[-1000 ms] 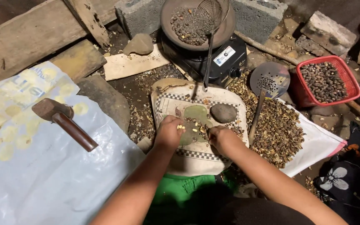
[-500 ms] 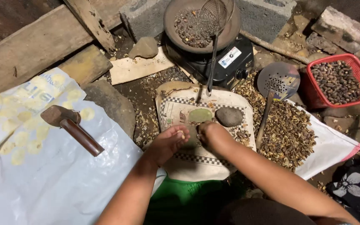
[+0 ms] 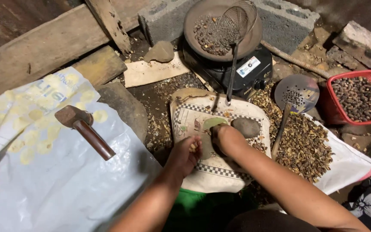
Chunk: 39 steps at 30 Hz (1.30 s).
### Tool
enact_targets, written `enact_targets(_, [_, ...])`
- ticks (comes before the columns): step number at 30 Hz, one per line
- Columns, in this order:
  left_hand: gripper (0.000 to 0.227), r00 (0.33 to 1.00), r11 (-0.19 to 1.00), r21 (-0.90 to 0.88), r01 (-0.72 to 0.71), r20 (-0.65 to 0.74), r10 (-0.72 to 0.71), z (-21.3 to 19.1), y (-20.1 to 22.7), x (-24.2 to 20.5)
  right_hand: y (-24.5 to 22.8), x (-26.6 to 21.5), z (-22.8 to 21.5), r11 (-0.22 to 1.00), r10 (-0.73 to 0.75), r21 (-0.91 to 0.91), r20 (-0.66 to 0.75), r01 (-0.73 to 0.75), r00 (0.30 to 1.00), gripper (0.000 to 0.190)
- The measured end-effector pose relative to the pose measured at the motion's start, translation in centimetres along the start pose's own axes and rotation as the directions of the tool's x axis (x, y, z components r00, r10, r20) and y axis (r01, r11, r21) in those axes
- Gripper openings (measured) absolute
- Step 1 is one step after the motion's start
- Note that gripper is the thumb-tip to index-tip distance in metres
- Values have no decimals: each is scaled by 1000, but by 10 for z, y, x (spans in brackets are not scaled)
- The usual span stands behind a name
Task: Cracking nut shells with a hammer and peeling kernels using a stone.
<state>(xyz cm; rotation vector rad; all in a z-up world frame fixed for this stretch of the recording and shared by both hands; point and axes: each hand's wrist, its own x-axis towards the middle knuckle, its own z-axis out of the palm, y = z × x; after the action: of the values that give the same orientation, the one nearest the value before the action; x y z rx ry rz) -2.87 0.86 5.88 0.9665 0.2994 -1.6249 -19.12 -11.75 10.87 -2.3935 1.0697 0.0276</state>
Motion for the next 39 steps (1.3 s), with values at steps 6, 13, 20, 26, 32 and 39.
enact_targets(6, [26, 998, 1000, -23, -15, -67, 13, 14, -7, -21, -51, -22, -40, 989, -12, 147, 82, 0, 997, 24])
enact_targets(13, [30, 829, 970, -243, -2, 542, 137, 7, 35, -17, -127, -64, -139, 957, -284, 96, 128, 273, 950, 40])
enact_targets(20, [23, 936, 710, 612, -349, 192, 294, -40, 263, -175, -252, -48, -180, 827, -557, 85, 256, 555, 790, 29])
enact_targets(26, [16, 435, 244, 880, -406, -49, 899, -284, 298, -129, -310, 83, -32, 848, -448, -133, 336, 512, 829, 38])
enact_targets(32, [14, 152, -485, 842, -236, 525, 837, -251, 259, -177, -321, 181, 149, 956, -291, 7, -87, 293, 953, 58])
enact_targets(39, [22, 126, -477, 862, -172, 499, 857, -253, 244, -191, -373, 166, 58, 878, -15, 479, 35, -3, 999, 42])
